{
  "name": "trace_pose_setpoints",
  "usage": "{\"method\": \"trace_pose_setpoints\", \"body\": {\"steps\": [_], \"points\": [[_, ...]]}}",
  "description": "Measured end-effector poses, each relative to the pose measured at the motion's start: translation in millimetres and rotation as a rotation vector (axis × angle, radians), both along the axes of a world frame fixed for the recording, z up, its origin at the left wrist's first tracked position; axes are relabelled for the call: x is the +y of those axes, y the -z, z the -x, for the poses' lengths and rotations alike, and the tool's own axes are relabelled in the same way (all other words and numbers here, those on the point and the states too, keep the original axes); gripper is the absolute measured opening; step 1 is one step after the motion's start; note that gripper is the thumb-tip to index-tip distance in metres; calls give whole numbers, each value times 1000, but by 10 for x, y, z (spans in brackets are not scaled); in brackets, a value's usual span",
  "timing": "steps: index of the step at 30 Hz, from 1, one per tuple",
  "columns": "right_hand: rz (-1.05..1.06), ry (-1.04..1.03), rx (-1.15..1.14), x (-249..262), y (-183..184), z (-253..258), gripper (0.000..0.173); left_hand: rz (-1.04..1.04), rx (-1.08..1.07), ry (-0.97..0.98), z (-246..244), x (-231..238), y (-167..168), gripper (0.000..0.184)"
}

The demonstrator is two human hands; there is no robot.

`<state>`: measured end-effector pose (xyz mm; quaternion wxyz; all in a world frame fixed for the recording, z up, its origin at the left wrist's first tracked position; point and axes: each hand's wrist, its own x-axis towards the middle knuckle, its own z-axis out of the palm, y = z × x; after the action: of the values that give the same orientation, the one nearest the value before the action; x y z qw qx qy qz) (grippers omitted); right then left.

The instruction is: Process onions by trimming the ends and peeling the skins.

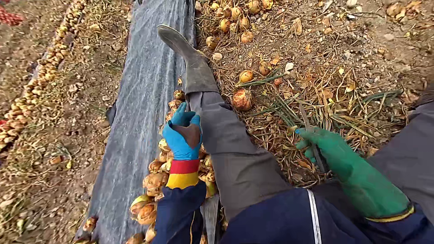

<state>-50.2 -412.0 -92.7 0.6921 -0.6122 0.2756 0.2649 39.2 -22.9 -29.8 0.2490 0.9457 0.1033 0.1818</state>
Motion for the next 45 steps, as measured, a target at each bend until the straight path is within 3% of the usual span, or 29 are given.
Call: {"method": "trace_pose_setpoints", "body": {"steps": [3, 6, 10, 14, 19, 21, 24, 27, 30, 32, 34, 37, 39, 45], "points": [[19, 3, -15, -2, 98, 12, 40, 136, -15, 355, -535, -953, 305, 41], [90, 24, -40, -73, 169, 35, 43, 63, 149, 494, -1103, -1717, 727, 42], [112, 130, -49, -202, 223, 43, 39, -140, 417, 473, -1628, -2274, 1138, 55], [97, 160, -86, -280, 311, 1, 36, -158, 461, 359, -1825, -2416, 1336, 58], [90, 188, -76, -268, 313, -53, 36, 340, 444, 250, -1786, -2184, 1318, 64], [83, 193, -60, -271, 284, -50, 38, 620, 466, 234, -1587, -2109, 1152, 67], [41, 197, -21, -213, 247, -83, 50, 830, 522, 327, -1200, -1989, 943, 73], [42, 137, -9, -103, 195, -156, 63, 1123, 703, 393, -695, -2018, 630, 65], [23, 80, -39, -4, 178, -156, 63, 1413, 942, 376, -335, -1959, 554, 53], [12, 43, -51, 56, 118, -140, 67, 1284, 976, 406, -160, -1910, 568, 60], [46, 16, -30, 134, 48, -107, 71, 1103, 868, 483, 34, -1880, 631, 65], [166, -52, -28, 221, 56, -66, 74, 1026, 777, 664, 225, -1859, 699, 68], [218, -70, -23, 250, 74, -28, 74, 951, 778, 685, 281, -1876, 648, 66], [68, -91, 43, 254, -10, 85, 71, 840, 671, 712, 353, -1802, 594, 82]]}}
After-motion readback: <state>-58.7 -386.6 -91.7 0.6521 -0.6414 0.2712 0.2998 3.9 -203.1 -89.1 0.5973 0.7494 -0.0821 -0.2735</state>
